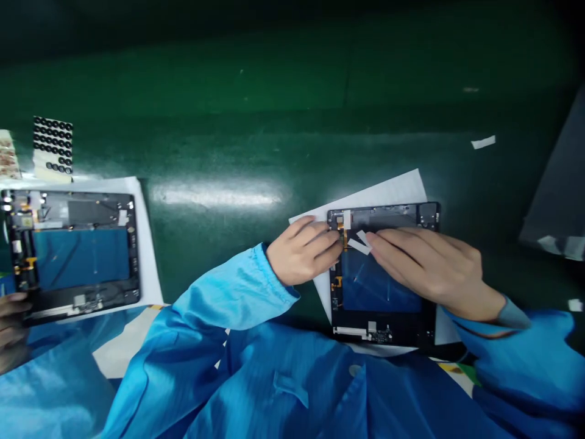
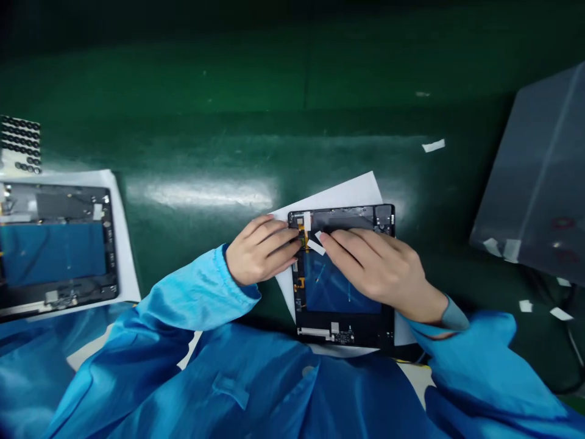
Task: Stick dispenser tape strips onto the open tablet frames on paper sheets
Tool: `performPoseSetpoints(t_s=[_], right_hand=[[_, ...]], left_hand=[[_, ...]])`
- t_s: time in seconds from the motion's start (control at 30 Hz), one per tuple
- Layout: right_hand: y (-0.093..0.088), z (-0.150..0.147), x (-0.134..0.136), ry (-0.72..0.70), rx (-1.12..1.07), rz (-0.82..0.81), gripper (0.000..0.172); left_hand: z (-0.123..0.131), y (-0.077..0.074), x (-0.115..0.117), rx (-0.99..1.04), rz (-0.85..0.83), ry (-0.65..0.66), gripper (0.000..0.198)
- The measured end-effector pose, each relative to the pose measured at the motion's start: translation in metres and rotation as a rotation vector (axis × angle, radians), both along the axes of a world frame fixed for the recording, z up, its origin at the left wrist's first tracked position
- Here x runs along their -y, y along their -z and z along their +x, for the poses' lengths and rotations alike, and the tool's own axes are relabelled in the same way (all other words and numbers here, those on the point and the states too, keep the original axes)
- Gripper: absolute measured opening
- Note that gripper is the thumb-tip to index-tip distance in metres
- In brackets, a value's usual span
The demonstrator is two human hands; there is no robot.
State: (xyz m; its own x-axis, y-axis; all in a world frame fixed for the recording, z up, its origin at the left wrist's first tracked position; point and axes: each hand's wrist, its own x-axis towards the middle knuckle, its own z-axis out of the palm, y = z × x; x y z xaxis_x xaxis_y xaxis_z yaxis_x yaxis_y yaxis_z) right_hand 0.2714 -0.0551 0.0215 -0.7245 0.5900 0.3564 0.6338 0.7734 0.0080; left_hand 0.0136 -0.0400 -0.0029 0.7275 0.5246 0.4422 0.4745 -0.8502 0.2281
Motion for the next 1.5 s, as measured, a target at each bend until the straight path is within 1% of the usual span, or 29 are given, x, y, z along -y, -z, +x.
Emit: performPoseSetpoints(t_s=[0.07, 0.13, 0.2, 0.33, 0.43, 0.63, 0.83, 0.93, 1.1, 1.27, 1.43, 1.5], right_hand=[[0.0, -0.001, -0.001, -0.018, -0.025, 0.01, 0.03], [-0.001, -0.001, 0.001, -0.011, -0.068, -0.005, 0.028], [0.0, 0.001, 0.003, -0.009, -0.084, -0.036, 0.029], [0.008, 0.006, 0.007, -0.063, -0.041, -0.065, 0.037], [0.011, 0.006, 0.004, -0.088, 0.004, -0.071, 0.036], [0.01, 0.004, -0.002, -0.158, 0.091, -0.13, 0.03], [0.017, 0.007, 0.0, -0.179, 0.067, -0.186, 0.038], [0.019, 0.009, 0.0, -0.172, 0.071, -0.202, 0.041], [0.021, 0.011, 0.002, -0.127, 0.119, -0.22, 0.048], [0.021, 0.009, 0.003, -0.086, 0.133, -0.269, 0.05], [0.017, 0.015, 0.002, -0.128, 0.098, -0.241, 0.05], [0.018, 0.018, 0.003, -0.114, 0.109, -0.25, 0.049]], left_hand=[[0.003, -0.001, 0.003, -0.006, 0.013, 0.015, 0.015], [0.005, -0.001, 0.007, -0.031, 0.009, 0.031, 0.019], [0.005, 0.0, 0.009, -0.055, 0.004, 0.04, 0.023], [0.003, 0.003, 0.01, -0.066, 0.002, 0.048, 0.024], [0.002, 0.004, 0.009, -0.077, 0.003, 0.054, 0.025], [0.001, 0.003, 0.008, -0.116, 0.006, 0.057, 0.029], [0.0, 0.002, 0.008, -0.21, -0.026, 0.094, 0.034], [0.001, 0.0, 0.007, -0.257, -0.02, 0.114, 0.034], [0.003, -0.004, 0.003, -0.244, 0.034, 0.138, 0.034], [0.003, -0.004, -0.001, -0.288, -0.039, 0.146, 0.037], [0.002, 0.001, -0.004, -0.262, -0.112, 0.165, 0.042], [0.001, 0.004, -0.004, -0.245, -0.121, 0.165, 0.043]])
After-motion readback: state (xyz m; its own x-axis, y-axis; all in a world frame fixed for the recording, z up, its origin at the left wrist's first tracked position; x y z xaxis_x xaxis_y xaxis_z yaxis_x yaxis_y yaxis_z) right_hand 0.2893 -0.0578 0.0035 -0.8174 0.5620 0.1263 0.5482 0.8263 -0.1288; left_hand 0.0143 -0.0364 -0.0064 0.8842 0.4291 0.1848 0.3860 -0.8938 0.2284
